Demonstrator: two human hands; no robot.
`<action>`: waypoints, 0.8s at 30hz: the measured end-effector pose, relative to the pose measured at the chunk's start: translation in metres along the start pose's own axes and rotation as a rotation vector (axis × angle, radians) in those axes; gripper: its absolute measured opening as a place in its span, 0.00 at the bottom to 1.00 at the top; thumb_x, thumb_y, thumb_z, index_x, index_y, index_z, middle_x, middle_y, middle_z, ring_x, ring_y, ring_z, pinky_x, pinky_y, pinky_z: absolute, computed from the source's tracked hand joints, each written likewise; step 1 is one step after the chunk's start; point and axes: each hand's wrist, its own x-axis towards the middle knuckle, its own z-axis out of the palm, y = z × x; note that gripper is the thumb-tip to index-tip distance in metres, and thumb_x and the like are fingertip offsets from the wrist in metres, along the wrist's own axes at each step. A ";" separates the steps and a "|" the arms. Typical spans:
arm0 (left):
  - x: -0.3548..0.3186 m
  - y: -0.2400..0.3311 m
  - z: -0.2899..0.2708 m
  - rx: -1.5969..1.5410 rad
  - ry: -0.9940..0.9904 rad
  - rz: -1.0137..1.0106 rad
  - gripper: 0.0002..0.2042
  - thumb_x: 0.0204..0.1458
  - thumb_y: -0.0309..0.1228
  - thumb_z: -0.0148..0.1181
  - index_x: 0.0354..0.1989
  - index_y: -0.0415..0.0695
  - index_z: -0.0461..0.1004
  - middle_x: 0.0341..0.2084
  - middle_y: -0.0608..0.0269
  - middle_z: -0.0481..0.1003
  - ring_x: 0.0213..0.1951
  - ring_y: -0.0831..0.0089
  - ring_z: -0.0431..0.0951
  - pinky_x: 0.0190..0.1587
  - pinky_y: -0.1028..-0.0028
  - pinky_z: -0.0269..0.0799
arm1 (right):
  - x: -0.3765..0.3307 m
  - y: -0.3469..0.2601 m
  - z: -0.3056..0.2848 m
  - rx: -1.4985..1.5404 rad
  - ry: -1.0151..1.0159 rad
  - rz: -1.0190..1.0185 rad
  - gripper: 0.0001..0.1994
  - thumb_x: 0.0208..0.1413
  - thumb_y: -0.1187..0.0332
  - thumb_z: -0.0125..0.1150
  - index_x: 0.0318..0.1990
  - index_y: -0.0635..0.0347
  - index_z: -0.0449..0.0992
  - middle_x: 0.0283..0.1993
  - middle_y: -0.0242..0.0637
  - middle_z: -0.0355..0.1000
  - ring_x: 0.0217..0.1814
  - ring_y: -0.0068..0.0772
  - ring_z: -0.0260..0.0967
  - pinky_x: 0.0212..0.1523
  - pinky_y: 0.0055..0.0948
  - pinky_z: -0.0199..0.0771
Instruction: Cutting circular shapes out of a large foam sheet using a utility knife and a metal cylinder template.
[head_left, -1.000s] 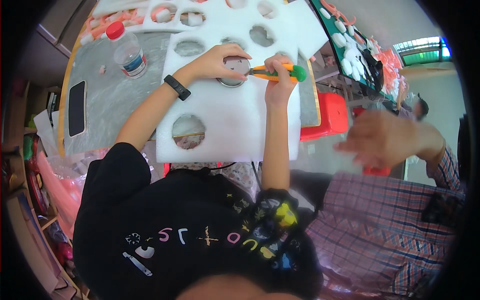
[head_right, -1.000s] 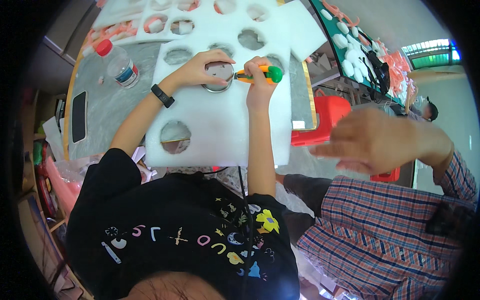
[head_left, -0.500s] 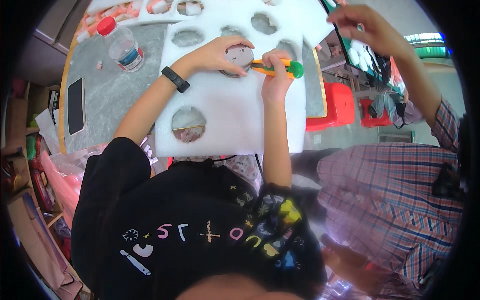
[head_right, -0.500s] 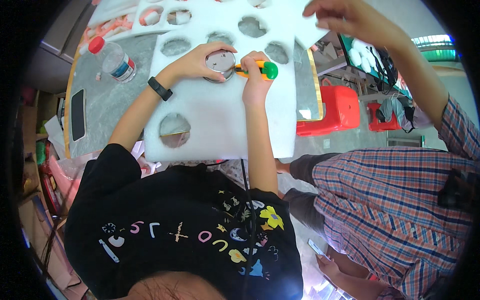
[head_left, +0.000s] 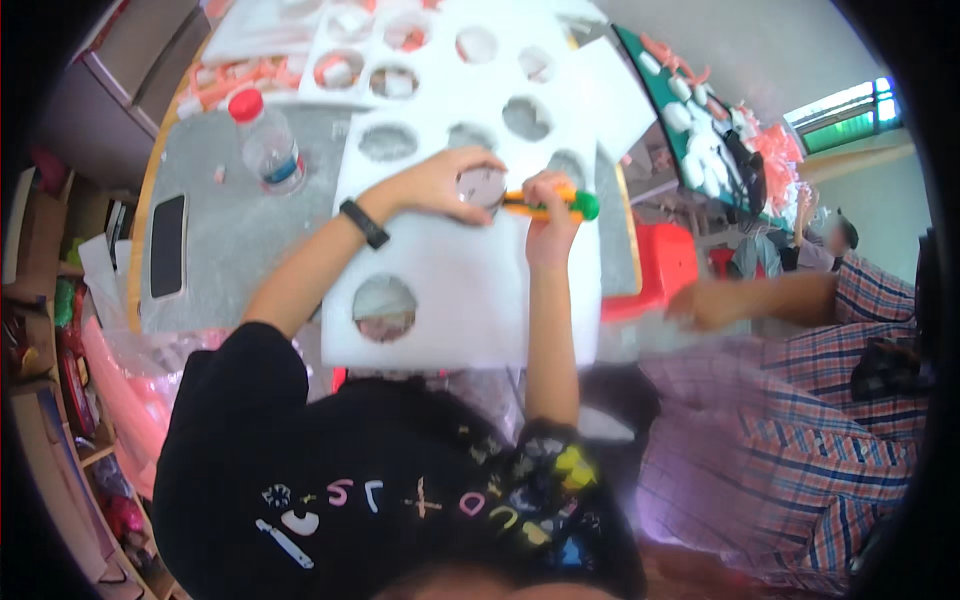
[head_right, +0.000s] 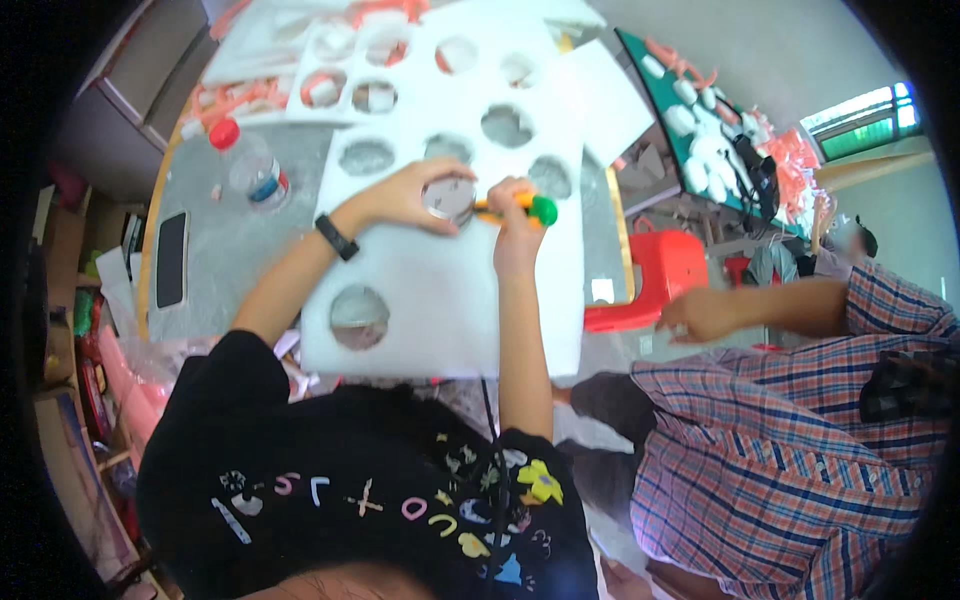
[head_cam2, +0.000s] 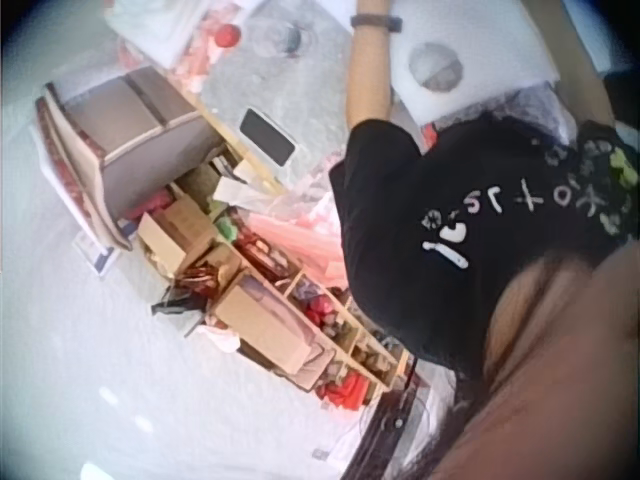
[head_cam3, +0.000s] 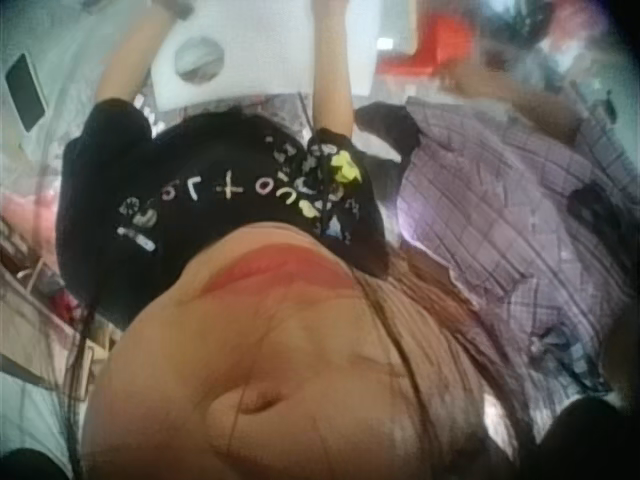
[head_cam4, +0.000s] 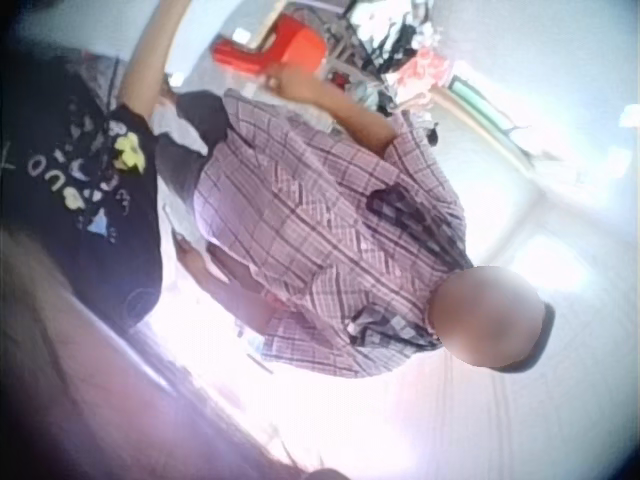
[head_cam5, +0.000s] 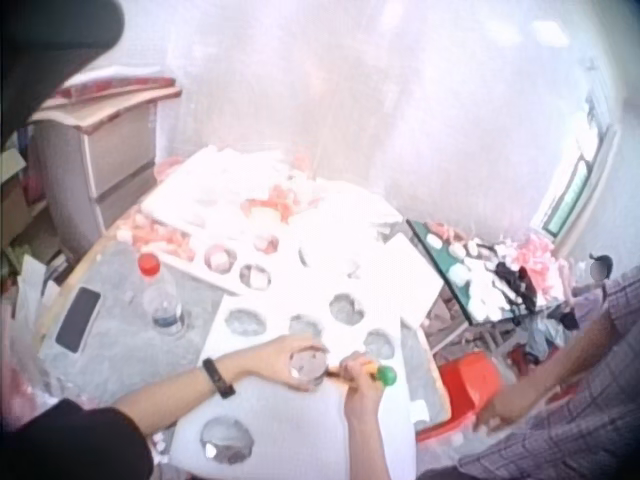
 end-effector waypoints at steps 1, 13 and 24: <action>0.001 -0.002 0.003 -0.034 0.000 -0.011 0.31 0.30 0.37 0.71 0.47 0.42 0.67 0.41 0.60 0.70 0.46 0.68 0.69 0.51 0.72 0.62 | -0.002 0.004 -0.007 -0.019 -0.057 0.038 0.07 0.45 0.78 0.51 0.21 0.60 0.61 0.21 0.33 0.60 0.25 0.23 0.55 0.31 0.22 0.55; 0.014 -0.013 -0.003 -0.045 0.001 -0.090 0.29 0.33 0.36 0.68 0.48 0.45 0.68 0.41 0.63 0.71 0.44 0.71 0.68 0.49 0.73 0.63 | 0.012 0.012 -0.010 0.112 -0.047 0.080 0.08 0.45 0.80 0.49 0.19 0.60 0.59 0.18 0.30 0.58 0.22 0.21 0.52 0.27 0.22 0.53; 0.008 -0.013 -0.001 -0.027 0.028 -0.076 0.28 0.33 0.33 0.68 0.47 0.45 0.68 0.41 0.64 0.71 0.44 0.73 0.69 0.49 0.74 0.64 | -0.007 0.016 0.021 -0.042 0.265 -0.090 0.09 0.42 0.81 0.45 0.15 0.61 0.56 0.16 0.29 0.54 0.20 0.19 0.50 0.23 0.19 0.48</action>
